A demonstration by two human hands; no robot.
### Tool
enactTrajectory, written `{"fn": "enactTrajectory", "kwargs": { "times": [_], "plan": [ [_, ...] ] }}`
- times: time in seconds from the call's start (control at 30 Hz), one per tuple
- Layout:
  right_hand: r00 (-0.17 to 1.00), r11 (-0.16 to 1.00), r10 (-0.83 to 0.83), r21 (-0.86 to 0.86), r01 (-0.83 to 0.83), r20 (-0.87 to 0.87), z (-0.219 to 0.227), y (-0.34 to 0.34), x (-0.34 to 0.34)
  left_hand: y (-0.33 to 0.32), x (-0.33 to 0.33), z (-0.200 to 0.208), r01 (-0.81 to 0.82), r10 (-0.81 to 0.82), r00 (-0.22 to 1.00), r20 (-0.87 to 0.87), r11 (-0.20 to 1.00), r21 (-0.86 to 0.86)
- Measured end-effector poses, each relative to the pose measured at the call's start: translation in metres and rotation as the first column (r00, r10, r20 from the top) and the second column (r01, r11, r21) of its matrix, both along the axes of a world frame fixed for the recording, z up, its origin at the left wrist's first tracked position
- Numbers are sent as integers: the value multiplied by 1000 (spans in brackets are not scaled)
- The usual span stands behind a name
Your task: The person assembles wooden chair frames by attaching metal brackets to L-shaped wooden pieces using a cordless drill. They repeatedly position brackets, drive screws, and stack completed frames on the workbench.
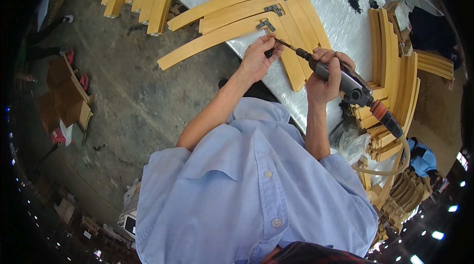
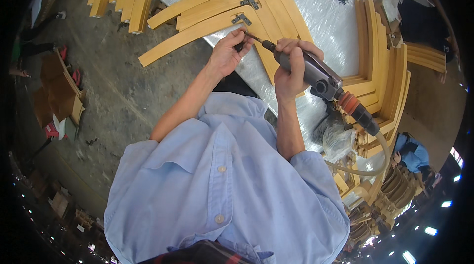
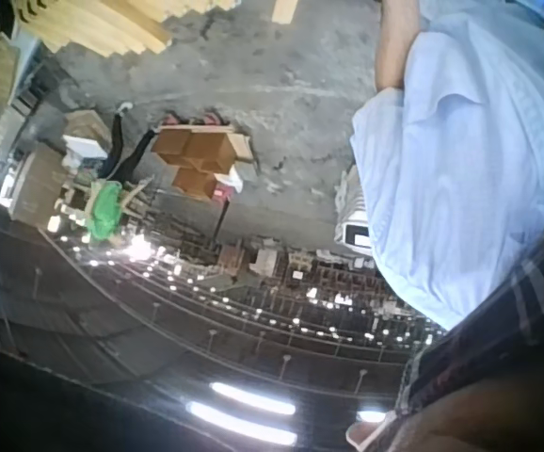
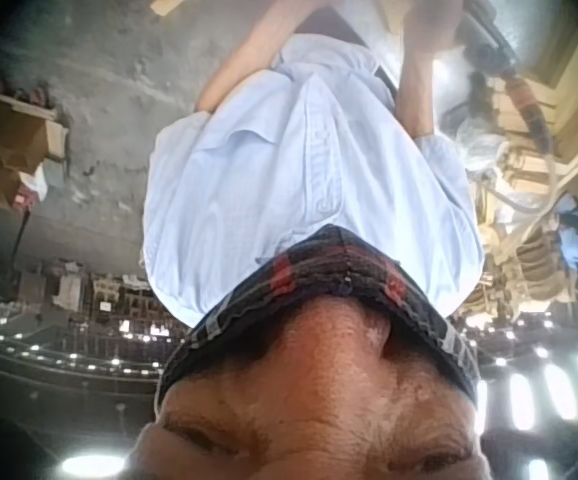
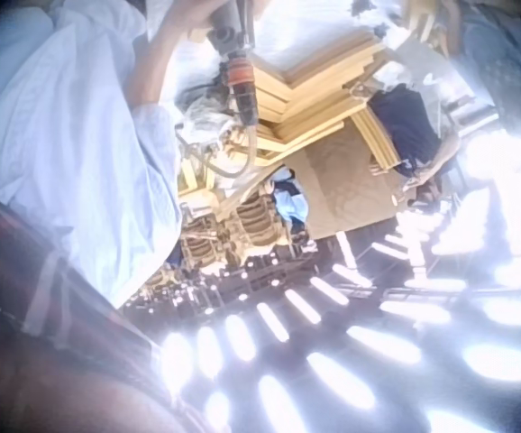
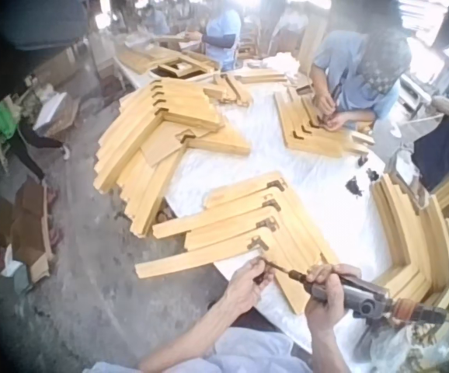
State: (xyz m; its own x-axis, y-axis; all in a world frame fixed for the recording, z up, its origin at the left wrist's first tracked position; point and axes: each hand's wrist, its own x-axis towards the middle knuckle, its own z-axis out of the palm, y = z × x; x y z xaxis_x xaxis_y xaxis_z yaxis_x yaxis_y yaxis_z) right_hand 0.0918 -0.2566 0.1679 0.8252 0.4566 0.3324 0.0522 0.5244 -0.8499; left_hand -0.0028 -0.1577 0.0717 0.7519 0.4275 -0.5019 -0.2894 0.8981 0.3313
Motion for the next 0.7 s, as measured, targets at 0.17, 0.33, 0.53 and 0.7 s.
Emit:
{"fn": "enactTrajectory", "kwargs": {
  "times": [0.17, 0.33, 0.53, 0.7],
  "plan": [
    [999, 1000, -19, -9, 19, -42, -9, 11, 16, 13, 5, -13, -16, 16, 999, 51, 1000, 3],
    [999, 998, -27, -60, 25, -34, -15, 15, 29, 21, 7, -21, 10, -10, 1000, -9, 1000, -4],
    [999, 998, 11, -61, -13, -31, -24, 19, 44, 33, -4, -45, 89, -56, 973, -225, 986, 140],
    [998, 994, 50, -99, -47, 26, -30, 25, 55, 60, -14, -66, 225, -106, 932, -346, 920, 322]
  ]
}}
